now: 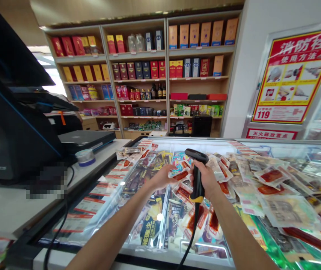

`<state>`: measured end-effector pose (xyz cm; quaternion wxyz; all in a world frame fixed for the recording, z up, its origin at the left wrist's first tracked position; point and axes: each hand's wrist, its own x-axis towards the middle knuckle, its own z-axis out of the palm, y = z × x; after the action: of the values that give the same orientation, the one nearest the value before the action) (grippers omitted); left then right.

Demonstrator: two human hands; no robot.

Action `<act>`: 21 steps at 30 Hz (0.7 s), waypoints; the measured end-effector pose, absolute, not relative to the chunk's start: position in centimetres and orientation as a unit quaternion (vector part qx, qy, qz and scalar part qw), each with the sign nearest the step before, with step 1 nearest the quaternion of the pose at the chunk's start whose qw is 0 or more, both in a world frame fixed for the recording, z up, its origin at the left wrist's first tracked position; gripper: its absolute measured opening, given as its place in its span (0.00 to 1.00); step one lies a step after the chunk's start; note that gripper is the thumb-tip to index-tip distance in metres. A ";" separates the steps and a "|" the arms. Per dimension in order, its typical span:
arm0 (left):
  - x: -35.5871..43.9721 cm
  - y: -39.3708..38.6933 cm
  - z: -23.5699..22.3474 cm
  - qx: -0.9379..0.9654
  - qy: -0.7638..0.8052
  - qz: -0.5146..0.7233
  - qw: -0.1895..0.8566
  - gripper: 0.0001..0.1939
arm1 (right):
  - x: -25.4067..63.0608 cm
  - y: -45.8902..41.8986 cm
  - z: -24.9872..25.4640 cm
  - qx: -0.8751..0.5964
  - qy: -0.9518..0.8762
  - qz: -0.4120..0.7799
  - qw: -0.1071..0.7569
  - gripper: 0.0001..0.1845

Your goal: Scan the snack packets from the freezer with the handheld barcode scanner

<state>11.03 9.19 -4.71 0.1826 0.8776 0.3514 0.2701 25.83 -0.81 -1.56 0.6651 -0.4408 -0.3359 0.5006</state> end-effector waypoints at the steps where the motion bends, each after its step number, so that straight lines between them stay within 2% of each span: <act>1: 10.7 9.8 -4.7 0.874 0.358 0.283 0.166 0.22 | 26.0 -0.7 -1.7 -0.441 -0.335 0.502 0.665 0.13; 4: 7.2 12.4 -4.5 0.804 0.493 0.324 0.077 0.21 | 26.0 -0.6 -1.7 -0.448 -0.328 0.509 0.658 0.12; 8: 0.5 15.6 -5.0 0.644 0.705 0.295 -0.029 0.21 | 25.2 -0.9 -1.5 -0.458 -0.329 0.513 0.647 0.12; 12: -2.6 16.4 -6.3 0.660 0.716 0.224 -0.034 0.16 | 24.4 -1.0 -1.7 -0.463 -0.337 0.522 0.632 0.13; 16: -2.2 15.8 -6.0 0.656 0.726 0.200 -0.045 0.17 | 24.0 -1.0 -1.9 -0.461 -0.345 0.536 0.618 0.13; 21: -1.0 14.2 -4.4 0.701 0.698 0.146 0.012 0.12 | 23.8 -1.0 -2.0 -0.456 -0.354 0.538 0.614 0.14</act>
<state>-1.01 14.17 -4.39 0.0124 0.7014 0.6976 0.1456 23.83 -1.04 -2.01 0.6144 -0.4562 -0.3539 0.5378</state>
